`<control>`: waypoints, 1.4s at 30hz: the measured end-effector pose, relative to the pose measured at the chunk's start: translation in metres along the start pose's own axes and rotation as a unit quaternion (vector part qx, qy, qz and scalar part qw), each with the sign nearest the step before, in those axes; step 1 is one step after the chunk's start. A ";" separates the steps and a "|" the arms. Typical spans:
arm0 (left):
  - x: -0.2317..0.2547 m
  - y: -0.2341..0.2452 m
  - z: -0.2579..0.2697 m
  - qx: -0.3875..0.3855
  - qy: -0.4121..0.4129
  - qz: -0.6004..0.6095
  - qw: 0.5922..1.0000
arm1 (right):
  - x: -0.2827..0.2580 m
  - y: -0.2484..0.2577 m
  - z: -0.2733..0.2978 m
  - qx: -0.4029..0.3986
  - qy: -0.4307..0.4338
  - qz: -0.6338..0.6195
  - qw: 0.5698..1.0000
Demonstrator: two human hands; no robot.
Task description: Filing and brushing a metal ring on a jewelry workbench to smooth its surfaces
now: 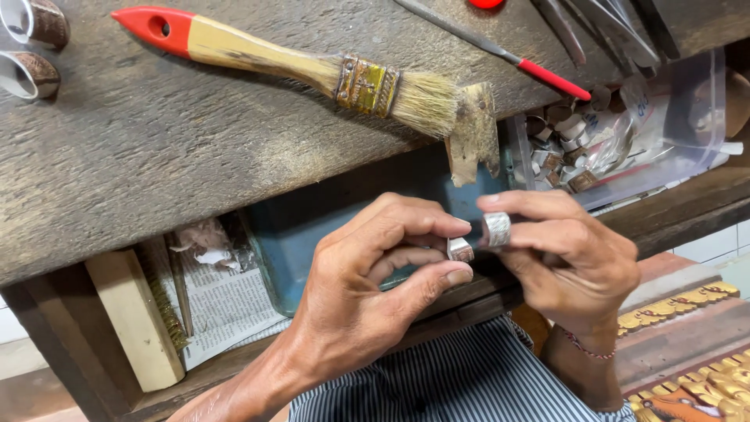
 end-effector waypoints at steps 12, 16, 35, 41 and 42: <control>-0.009 -0.001 -0.001 0.012 0.042 0.049 0.998 | 0.036 0.083 0.032 -0.003 -0.018 0.231 0.973; -0.013 -0.002 0.000 0.012 0.053 0.076 0.996 | 0.054 0.096 0.037 -0.006 -0.049 0.299 0.953; -0.007 0.007 0.001 0.041 0.036 0.052 0.997 | -0.024 0.064 -0.029 0.016 0.125 0.259 0.958; 0.007 0.013 0.003 0.055 0.011 0.081 0.995 | -0.045 0.022 -0.075 -0.040 0.220 0.390 0.893; 0.010 0.015 0.004 0.060 0.011 0.084 0.995 | -0.045 0.015 -0.080 -0.049 0.231 0.419 0.877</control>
Point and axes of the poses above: each hand's wrist, its own z-axis away from the middle knuckle, its own y-axis out of the back of the hand, x = y × z, the point moved 9 cm from there along -z, towards the middle knuckle, and after that the axes turned 3 degrees about y, right-handed, at the moved point
